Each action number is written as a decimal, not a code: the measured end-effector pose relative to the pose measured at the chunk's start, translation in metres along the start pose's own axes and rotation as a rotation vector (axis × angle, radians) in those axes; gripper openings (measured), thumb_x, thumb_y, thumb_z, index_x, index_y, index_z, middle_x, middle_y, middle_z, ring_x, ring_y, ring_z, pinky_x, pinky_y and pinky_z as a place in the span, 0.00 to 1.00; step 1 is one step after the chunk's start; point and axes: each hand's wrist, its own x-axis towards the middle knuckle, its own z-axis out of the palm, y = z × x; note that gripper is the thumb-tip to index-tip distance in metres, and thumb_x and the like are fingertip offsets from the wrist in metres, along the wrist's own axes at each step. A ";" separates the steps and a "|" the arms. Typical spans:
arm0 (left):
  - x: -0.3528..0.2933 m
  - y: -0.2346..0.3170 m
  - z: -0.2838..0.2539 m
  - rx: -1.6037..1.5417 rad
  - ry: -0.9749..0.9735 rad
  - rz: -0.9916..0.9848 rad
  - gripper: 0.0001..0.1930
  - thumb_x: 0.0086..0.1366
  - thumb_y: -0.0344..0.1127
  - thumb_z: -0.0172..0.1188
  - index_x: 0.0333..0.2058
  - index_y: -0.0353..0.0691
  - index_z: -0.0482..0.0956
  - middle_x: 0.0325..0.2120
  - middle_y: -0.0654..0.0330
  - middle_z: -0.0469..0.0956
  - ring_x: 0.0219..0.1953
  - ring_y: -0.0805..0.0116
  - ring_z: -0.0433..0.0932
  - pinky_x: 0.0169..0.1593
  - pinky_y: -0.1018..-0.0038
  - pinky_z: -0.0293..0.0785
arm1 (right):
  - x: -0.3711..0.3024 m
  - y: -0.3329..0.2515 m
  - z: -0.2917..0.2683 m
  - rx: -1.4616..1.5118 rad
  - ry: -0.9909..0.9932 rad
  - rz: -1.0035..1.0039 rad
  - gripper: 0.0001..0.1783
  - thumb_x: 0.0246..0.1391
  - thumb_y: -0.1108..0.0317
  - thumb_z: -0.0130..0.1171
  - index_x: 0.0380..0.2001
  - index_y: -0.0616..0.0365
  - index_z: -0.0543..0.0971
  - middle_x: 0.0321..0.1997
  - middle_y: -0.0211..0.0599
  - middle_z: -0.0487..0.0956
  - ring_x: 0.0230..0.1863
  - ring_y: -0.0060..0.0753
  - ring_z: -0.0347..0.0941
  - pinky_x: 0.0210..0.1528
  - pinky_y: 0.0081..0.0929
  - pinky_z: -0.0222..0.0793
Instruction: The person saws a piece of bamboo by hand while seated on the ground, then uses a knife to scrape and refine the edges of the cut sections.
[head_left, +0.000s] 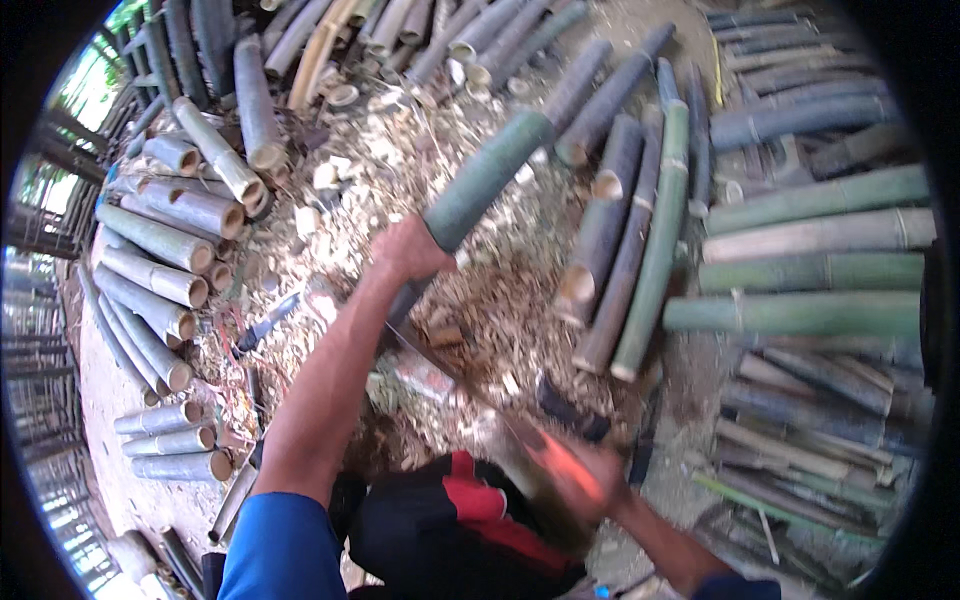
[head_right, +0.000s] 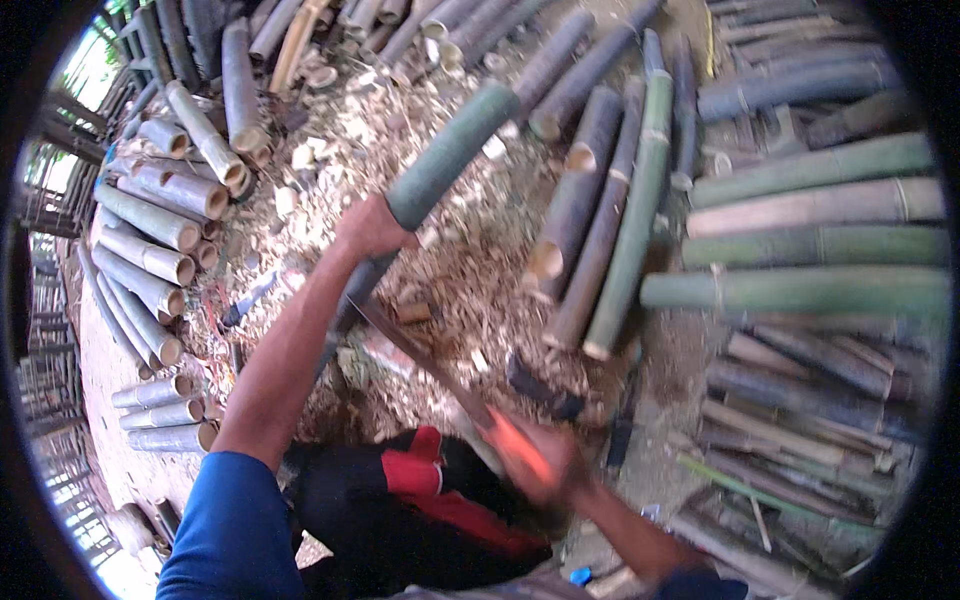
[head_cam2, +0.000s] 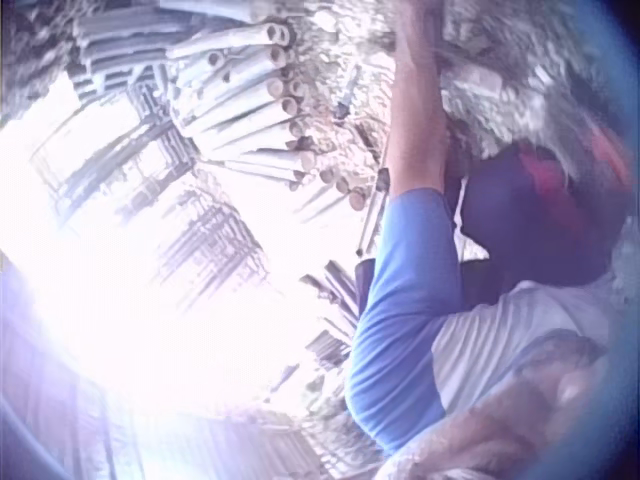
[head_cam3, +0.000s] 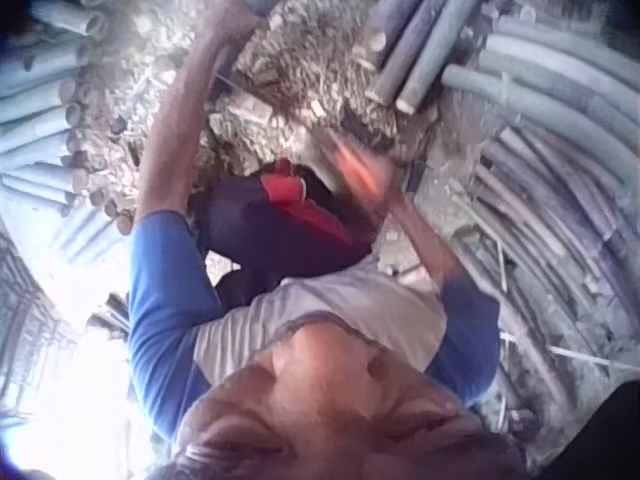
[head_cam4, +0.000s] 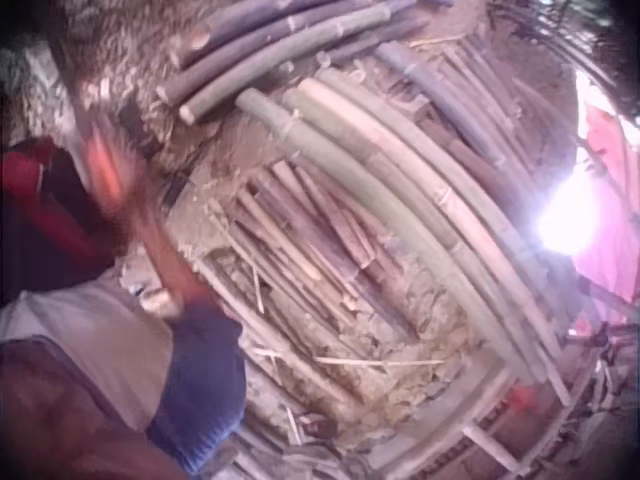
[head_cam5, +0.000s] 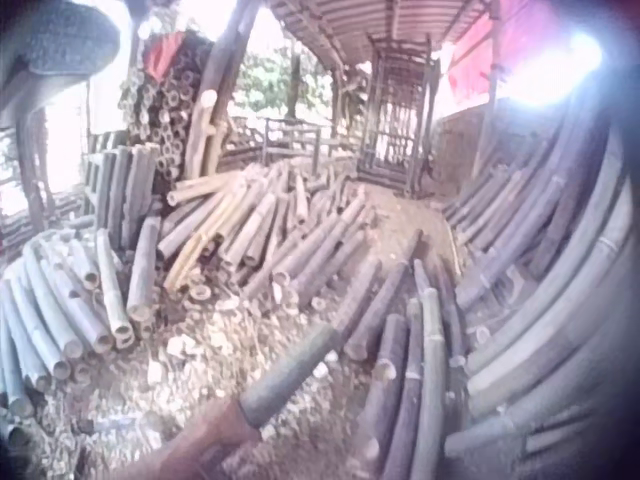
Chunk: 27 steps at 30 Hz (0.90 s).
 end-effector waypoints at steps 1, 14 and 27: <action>0.002 0.010 0.003 -0.016 -0.013 0.029 0.41 0.39 0.56 0.81 0.46 0.26 0.86 0.43 0.45 0.89 0.44 0.52 0.89 0.51 0.62 0.85 | 0.008 0.008 -0.011 -0.039 -0.044 -0.017 0.27 0.67 0.64 0.60 0.64 0.67 0.75 0.57 0.55 0.84 0.52 0.50 0.86 0.49 0.39 0.85; 0.005 0.014 0.001 -0.015 0.039 0.074 0.40 0.38 0.55 0.81 0.44 0.27 0.86 0.43 0.45 0.88 0.45 0.51 0.89 0.50 0.61 0.86 | 0.032 0.015 -0.002 -0.075 0.033 -0.054 0.23 0.66 0.64 0.61 0.61 0.63 0.79 0.43 0.56 0.85 0.39 0.55 0.86 0.39 0.43 0.81; 0.005 0.022 0.005 0.016 0.025 0.075 0.40 0.39 0.56 0.81 0.44 0.26 0.87 0.42 0.44 0.88 0.42 0.50 0.89 0.47 0.61 0.86 | 0.043 0.018 0.004 -0.015 0.024 -0.023 0.19 0.67 0.64 0.60 0.56 0.63 0.81 0.43 0.57 0.85 0.38 0.55 0.86 0.38 0.40 0.82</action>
